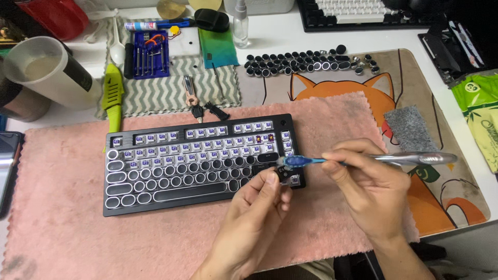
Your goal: The person removes keycaps from a mechanical keyboard one by one, cleans each keycap with a toothbrush, and places them on the desk. The process is repeated for multiple keycaps throughout the clip.
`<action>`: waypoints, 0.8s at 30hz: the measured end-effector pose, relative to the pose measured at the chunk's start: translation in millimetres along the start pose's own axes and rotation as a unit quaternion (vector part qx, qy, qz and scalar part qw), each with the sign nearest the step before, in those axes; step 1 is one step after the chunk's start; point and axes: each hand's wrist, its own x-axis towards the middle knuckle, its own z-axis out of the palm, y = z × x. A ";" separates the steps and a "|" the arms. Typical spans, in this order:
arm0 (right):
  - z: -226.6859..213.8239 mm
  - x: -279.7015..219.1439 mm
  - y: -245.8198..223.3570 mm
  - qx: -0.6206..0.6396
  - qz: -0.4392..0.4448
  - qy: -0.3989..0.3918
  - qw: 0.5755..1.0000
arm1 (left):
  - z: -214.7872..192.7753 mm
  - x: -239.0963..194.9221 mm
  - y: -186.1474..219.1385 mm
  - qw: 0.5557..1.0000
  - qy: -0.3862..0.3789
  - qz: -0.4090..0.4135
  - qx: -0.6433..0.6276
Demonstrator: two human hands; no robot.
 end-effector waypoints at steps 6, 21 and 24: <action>1.7 0.2 -7.1 -0.031 -0.011 0.010 0.999 | 2.3 3.2 -3.8 0.998 -0.040 0.007 -0.047; -3.1 -11.1 9.1 0.152 -0.001 -0.087 0.984 | -13.8 -12.5 -3.2 0.937 -0.120 -0.169 -0.281; 1.6 -8.0 21.8 0.181 0.054 -0.100 0.977 | -12.7 -10.3 8.2 0.919 -0.117 -0.170 -0.336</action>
